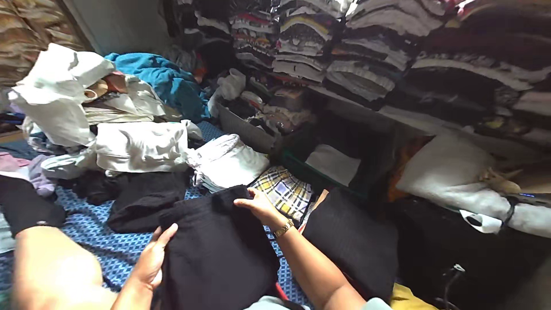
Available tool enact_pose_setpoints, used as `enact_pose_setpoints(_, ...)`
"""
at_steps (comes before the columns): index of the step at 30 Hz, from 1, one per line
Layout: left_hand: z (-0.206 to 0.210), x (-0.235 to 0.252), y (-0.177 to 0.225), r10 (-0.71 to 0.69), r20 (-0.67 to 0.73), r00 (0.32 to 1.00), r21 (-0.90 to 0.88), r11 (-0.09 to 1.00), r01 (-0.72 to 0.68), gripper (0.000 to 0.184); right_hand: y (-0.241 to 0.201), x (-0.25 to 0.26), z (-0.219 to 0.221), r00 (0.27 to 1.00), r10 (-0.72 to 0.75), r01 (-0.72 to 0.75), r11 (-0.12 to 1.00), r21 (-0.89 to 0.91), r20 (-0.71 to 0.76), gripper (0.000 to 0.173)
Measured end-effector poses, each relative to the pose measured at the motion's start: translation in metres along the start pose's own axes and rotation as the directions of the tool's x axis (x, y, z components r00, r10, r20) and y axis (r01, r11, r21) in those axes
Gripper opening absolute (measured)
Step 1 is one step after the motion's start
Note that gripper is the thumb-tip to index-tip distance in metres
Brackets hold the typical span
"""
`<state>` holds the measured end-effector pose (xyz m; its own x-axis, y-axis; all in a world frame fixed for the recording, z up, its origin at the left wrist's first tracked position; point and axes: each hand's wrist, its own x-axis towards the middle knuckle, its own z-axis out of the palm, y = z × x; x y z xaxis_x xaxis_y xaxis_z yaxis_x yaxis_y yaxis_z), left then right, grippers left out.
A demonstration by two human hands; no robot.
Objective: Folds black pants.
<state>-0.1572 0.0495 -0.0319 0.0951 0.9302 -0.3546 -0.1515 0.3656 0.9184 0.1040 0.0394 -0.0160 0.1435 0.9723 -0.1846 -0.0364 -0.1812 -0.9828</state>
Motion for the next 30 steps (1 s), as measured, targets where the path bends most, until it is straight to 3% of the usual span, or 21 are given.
enact_pose_setpoints(3, 0.002, -0.002, 0.001, 0.010, 0.005, 1.000, 0.011, 1.000, -0.010, 0.043, 0.003, 0.001, 0.001, 0.999, -0.027, 0.025, 0.996, 0.089, 0.021, 0.043)
enact_pose_setpoints(9, 0.000, 0.001, 0.001, -0.043, 0.025, 0.999, -0.016, 0.999, 0.044, 0.037, 0.000, -0.010, 0.004, 0.950, -0.290, 0.284, 0.957, -0.063, -0.113, 0.029)
enact_pose_setpoints(12, 0.005, -0.003, 0.007, -0.074, 0.017, 0.997, -0.021, 0.997, 0.074, 0.040, -0.005, -0.013, 0.002, 0.931, -0.334, 0.340, 0.940, 0.018, -0.147, 0.025)
enact_pose_setpoints(16, 0.009, -0.002, 0.009, -0.095, 0.005, 0.995, 0.007, 0.995, 0.095, 0.043, 0.025, 0.009, -0.004, 0.984, -0.044, 0.038, 0.999, -0.038, -0.173, 0.029)
enact_pose_setpoints(20, 0.012, -0.005, 0.012, -0.085, -0.009, 0.996, 0.061, 0.994, 0.086, 0.046, 0.041, 0.009, -0.006, 0.981, 0.033, -0.048, 0.996, -0.076, -0.190, 0.035)
enact_pose_setpoints(24, 0.005, -0.003, 0.005, -0.128, 0.041, 0.991, 0.099, 0.987, 0.124, 0.048, 0.051, -0.002, -0.011, 0.971, 0.226, -0.228, 0.973, -0.017, -0.078, 0.055)
enact_pose_setpoints(28, -0.007, -0.014, 0.000, -0.196, 0.159, 0.968, 0.065, 0.980, 0.188, 0.034, 0.056, -0.017, -0.012, 0.924, 0.382, -0.381, 0.923, 0.046, -0.016, 0.055)
enact_pose_setpoints(30, -0.012, -0.023, 0.000, -0.186, 0.208, 0.960, 0.068, 0.982, 0.175, 0.038, 0.058, -0.022, -0.015, 0.923, 0.384, -0.383, 0.923, 0.034, -0.023, 0.048)
